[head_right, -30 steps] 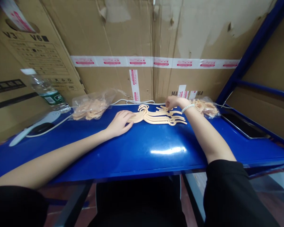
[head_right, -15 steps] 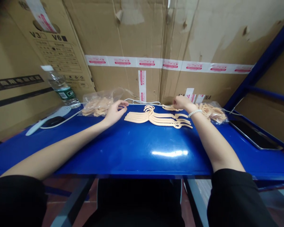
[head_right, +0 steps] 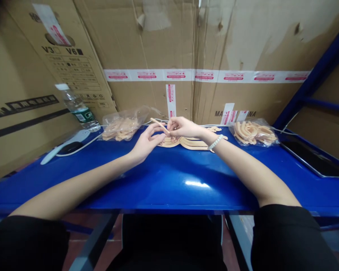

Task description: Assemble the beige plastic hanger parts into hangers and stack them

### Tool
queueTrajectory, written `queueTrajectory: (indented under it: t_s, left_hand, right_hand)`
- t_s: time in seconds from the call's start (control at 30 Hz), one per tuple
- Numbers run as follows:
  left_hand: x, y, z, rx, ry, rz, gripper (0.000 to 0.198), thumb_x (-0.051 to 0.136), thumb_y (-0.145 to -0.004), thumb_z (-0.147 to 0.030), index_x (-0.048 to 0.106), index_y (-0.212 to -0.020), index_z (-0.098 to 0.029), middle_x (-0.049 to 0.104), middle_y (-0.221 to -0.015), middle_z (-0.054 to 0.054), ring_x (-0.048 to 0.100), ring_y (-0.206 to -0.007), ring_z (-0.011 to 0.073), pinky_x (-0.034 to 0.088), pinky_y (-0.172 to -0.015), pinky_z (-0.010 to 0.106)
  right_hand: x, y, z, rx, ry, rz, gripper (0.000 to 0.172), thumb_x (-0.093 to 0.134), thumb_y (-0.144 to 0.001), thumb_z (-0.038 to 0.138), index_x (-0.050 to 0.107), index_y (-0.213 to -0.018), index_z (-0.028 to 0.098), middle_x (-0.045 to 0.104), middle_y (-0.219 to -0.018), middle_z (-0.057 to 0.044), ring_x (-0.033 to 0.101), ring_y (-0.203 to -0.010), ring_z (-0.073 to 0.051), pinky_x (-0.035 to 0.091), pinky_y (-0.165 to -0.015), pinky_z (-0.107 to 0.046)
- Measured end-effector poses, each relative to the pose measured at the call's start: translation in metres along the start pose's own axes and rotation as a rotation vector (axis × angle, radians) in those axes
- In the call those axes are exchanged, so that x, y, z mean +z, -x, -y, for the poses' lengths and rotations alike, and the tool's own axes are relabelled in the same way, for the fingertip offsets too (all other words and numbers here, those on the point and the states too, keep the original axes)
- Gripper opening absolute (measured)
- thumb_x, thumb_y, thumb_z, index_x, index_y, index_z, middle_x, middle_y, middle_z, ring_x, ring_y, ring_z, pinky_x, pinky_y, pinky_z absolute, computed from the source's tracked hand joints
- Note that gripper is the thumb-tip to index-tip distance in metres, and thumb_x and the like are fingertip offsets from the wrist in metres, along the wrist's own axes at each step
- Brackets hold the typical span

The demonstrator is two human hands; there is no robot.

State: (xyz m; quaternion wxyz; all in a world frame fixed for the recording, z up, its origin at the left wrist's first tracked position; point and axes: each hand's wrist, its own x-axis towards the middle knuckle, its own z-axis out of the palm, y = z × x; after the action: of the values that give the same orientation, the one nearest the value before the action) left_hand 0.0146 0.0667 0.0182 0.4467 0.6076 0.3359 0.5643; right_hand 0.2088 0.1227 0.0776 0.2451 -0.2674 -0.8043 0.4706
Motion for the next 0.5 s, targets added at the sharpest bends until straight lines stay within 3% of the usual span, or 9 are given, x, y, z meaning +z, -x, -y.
queueTrajectory:
  t_s: [0.13, 0.27, 0.33, 0.43, 0.5]
  left_hand:
    - [0.0, -0.001, 0.004, 0.062, 0.042, 0.013, 0.034, 0.081, -0.08, -0.043, 0.068, -0.089, -0.013, 0.067, -0.078, 0.003, 0.061, -0.066, 0.0128, 0.05, -0.062, 0.023]
    - [-0.002, -0.003, 0.001, 0.05, 0.095, -0.046, 0.032, 0.081, -0.082, -0.041, 0.067, -0.088, -0.013, 0.065, -0.076, 0.001, 0.057, -0.059, 0.0103, 0.048, -0.058, 0.022]
    - [-0.003, -0.005, -0.004, 0.022, 0.105, -0.086, 0.024, 0.077, -0.087, -0.034, 0.066, -0.088, -0.013, 0.065, -0.076, 0.001, 0.055, -0.057, 0.0089, 0.048, -0.057, 0.021]
    - [-0.008, -0.007, -0.013, -0.03, 0.112, -0.115, 0.015, 0.067, -0.095, -0.026, 0.061, -0.088, -0.014, 0.065, -0.077, 0.0, 0.054, -0.054, 0.007, 0.047, -0.055, 0.019]
    - [-0.011, -0.009, -0.019, -0.071, 0.112, -0.113, 0.017, 0.059, -0.1, -0.024, 0.057, -0.086, -0.015, 0.068, -0.081, 0.002, 0.056, -0.052, 0.0066, 0.048, -0.054, 0.019]
  right_hand:
    - [0.024, 0.003, 0.008, 0.045, -0.045, 0.018, 0.022, 0.071, -0.085, 0.015, 0.052, -0.094, 0.02, 0.071, -0.076, 0.0, 0.072, -0.064, -0.016, 0.063, -0.061, -0.028]
    - [0.02, 0.003, 0.013, 0.004, 0.083, -0.014, 0.014, 0.061, -0.09, 0.011, 0.056, -0.101, 0.018, 0.072, -0.077, -0.001, 0.071, -0.07, -0.016, 0.062, -0.067, -0.029]
    - [0.016, 0.006, 0.011, -0.054, 0.213, -0.084, 0.018, 0.054, -0.092, 0.01, 0.057, -0.108, 0.017, 0.073, -0.082, -0.004, 0.072, -0.077, -0.018, 0.062, -0.074, -0.034]
    - [0.015, 0.024, -0.001, -0.171, 0.585, -0.183, 0.026, 0.052, -0.096, 0.017, 0.058, -0.121, 0.015, 0.074, -0.11, -0.015, 0.072, -0.103, -0.027, 0.059, -0.093, -0.049]
    - [0.019, 0.047, -0.013, -0.218, 0.874, -0.13, 0.038, 0.053, -0.099, 0.026, 0.057, -0.134, 0.013, 0.064, -0.136, -0.022, 0.059, -0.13, -0.034, 0.047, -0.11, -0.057]
